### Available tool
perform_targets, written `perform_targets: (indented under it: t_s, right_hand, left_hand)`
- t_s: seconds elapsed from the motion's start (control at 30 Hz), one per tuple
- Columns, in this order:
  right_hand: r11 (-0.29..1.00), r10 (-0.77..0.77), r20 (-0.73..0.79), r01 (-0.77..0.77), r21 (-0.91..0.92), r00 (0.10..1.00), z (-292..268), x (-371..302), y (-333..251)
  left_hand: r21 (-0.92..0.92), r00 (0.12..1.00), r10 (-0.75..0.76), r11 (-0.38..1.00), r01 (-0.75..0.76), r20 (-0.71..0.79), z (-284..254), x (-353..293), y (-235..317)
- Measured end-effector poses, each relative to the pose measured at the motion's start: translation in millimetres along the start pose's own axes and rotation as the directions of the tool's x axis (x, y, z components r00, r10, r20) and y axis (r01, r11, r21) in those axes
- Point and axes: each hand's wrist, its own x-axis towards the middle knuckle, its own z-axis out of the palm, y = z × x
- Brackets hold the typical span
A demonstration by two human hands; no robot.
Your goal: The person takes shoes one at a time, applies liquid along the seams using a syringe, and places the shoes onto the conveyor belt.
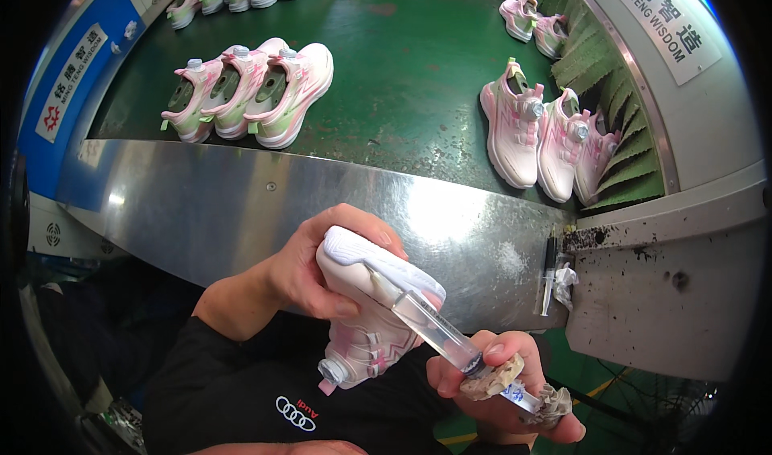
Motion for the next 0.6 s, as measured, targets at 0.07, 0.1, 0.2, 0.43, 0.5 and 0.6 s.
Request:
perform_targets:
  t_s: [0.07, 0.1, 0.2, 0.43, 0.5, 0.6]
  right_hand:
    - [1.000, -0.011, 0.003, 0.011, -0.001, 1.000, -1, -1, 0]
    - [1.000, -0.020, 0.009, 0.020, -0.002, 1.000, -2, -1, 1]
    - [0.999, -0.027, 0.015, 0.026, 0.027, 1.000, -7, -4, 3]
    - [0.992, -0.018, 0.029, 0.014, 0.122, 0.999, -23, -12, 4]
    - [0.992, -0.031, 0.042, 0.026, 0.125, 0.999, -32, -14, 8]
    - [0.996, -0.047, 0.011, 0.046, 0.079, 0.999, -38, -22, 12]
  left_hand:
    - [0.000, 1.000, -0.002, 1.000, 0.002, -0.007, -1, 0, 1]
    - [0.001, 1.000, -0.002, 1.000, 0.002, -0.015, -1, 1, 2]
    - [-0.085, 0.997, -0.058, 0.995, 0.054, -0.046, -1, 0, 2]
    - [-0.035, 0.999, -0.010, 0.999, 0.008, -0.050, -19, 4, -7]
    - [-0.059, 0.998, -0.018, 0.998, 0.014, -0.066, -23, 5, -9]
    - [-0.112, 0.990, -0.064, 0.992, 0.050, -0.128, -22, 6, -8]
